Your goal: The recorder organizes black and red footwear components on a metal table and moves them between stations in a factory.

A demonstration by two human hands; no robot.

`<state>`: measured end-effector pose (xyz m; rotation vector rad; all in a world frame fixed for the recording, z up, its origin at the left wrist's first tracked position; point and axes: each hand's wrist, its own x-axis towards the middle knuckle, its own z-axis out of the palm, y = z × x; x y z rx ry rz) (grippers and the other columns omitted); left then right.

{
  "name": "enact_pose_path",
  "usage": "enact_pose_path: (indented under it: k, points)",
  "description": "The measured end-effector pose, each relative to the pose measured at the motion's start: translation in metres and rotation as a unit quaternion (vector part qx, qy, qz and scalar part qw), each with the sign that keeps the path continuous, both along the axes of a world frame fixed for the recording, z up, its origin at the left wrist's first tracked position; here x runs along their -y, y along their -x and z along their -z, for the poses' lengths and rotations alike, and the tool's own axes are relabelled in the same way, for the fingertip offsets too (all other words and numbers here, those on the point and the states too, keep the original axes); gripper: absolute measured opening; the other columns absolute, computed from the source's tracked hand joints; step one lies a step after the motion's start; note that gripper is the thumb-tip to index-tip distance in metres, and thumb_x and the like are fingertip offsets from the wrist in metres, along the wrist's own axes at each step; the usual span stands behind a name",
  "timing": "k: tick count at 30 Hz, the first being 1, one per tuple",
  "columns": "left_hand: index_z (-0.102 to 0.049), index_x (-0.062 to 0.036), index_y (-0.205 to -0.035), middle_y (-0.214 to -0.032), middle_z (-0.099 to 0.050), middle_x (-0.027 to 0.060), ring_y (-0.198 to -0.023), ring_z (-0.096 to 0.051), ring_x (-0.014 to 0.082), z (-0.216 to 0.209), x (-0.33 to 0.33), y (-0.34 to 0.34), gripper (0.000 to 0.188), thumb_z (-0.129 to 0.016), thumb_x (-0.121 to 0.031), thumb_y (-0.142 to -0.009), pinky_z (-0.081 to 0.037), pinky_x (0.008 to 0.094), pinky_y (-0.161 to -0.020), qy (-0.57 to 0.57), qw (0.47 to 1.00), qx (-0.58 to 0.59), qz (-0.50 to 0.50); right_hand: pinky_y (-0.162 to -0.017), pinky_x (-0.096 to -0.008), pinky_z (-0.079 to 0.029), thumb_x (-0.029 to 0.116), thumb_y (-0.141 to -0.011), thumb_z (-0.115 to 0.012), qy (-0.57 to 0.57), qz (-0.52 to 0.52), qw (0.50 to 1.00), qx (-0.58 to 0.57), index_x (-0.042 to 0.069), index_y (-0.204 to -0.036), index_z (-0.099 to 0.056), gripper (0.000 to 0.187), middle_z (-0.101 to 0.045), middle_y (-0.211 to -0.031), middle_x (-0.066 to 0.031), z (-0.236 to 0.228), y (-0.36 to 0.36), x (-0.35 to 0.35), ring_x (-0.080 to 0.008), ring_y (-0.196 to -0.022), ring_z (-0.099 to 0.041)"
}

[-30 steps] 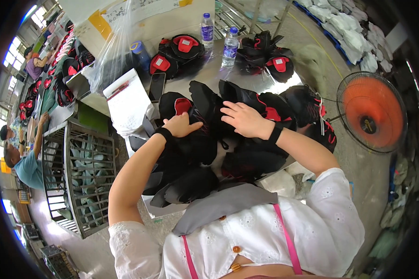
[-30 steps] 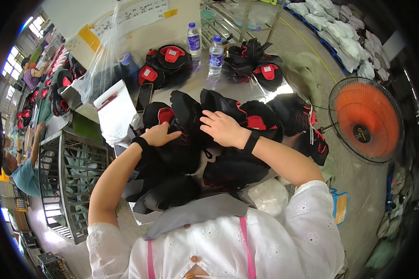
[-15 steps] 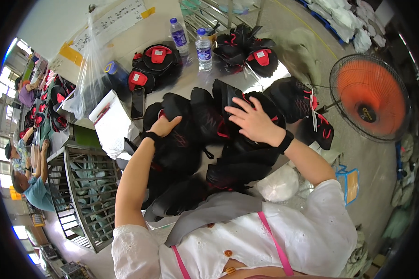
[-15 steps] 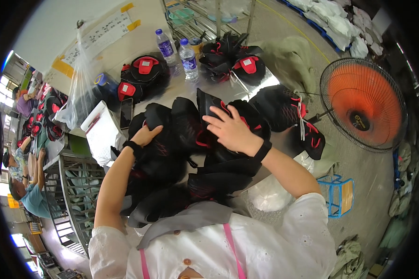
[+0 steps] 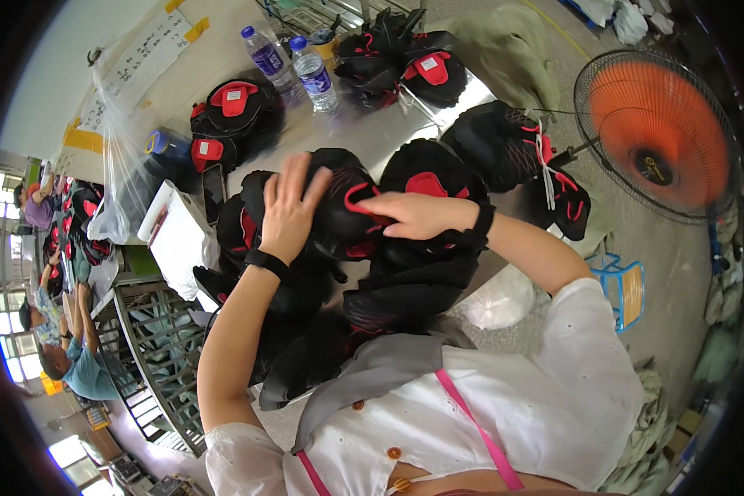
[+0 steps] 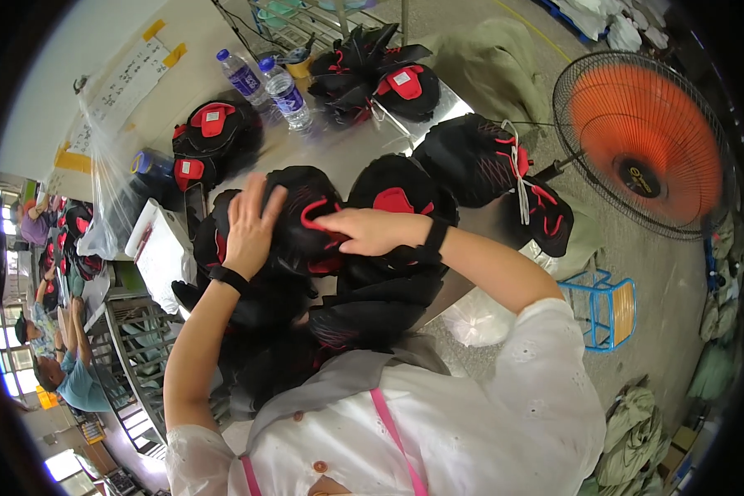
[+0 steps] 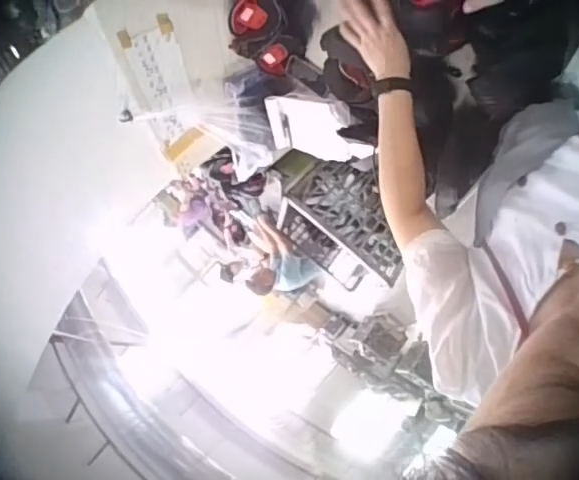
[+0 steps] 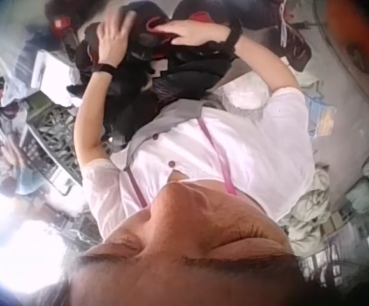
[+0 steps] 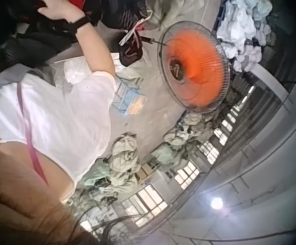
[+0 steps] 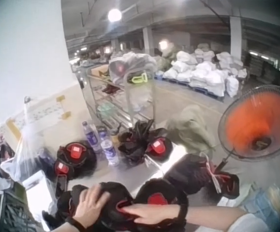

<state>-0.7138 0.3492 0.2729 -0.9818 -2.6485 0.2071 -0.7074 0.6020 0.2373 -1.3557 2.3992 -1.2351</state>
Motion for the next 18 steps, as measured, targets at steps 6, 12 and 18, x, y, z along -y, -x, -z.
enact_pose_path:
  k: [6, 12, 18]
  points:
    - [-0.044, -0.0167, -0.124, -0.118, -0.053, 0.0030, -0.111, -0.049, 0.0169, 0.010, 0.036, 0.008, 0.051, -0.053, -0.008, -0.075, -0.034, 0.0401, -0.095, 0.040, 0.985, 0.162, 0.033, -0.082, -0.0349, -0.046, 0.017, -0.075, -0.063, -0.049, 0.010, 0.953, 0.299, 0.003, -0.123, -0.045, 0.053, -0.055, -0.113, -0.0168, -0.040, 0.023, -0.039, -0.0280, -0.098, -0.057]
    - [-0.042, -0.0154, -0.126, -0.121, -0.051, 0.0037, -0.114, -0.047, 0.0189, 0.029, 0.053, 0.004, 0.055, -0.053, -0.003, -0.074, -0.033, 0.0432, -0.096, -0.002, 0.981, 0.191, -0.036, -0.095, -0.0556, -0.026, 0.021, -0.053, -0.079, -0.371, 0.084, 0.924, 0.051, 0.018, -0.136, -0.028, 0.097, -0.026, -0.140, -0.0129, -0.030, -0.027, -0.093, -0.0347, -0.130, -0.019]
    - [-0.040, -0.0025, -0.124, -0.126, -0.043, 0.0145, -0.121, -0.037, 0.0300, -0.003, 0.019, -0.008, 0.056, -0.050, 0.001, -0.070, -0.033, 0.0465, -0.095, -0.021, 0.996, 0.076, -0.036, -0.093, -0.0563, -0.029, 0.012, -0.054, -0.076, -0.287, 0.186, 0.934, -0.103, 0.022, -0.131, -0.035, 0.088, -0.033, -0.134, -0.0085, 0.006, -0.067, -0.088, -0.0308, -0.126, -0.027]
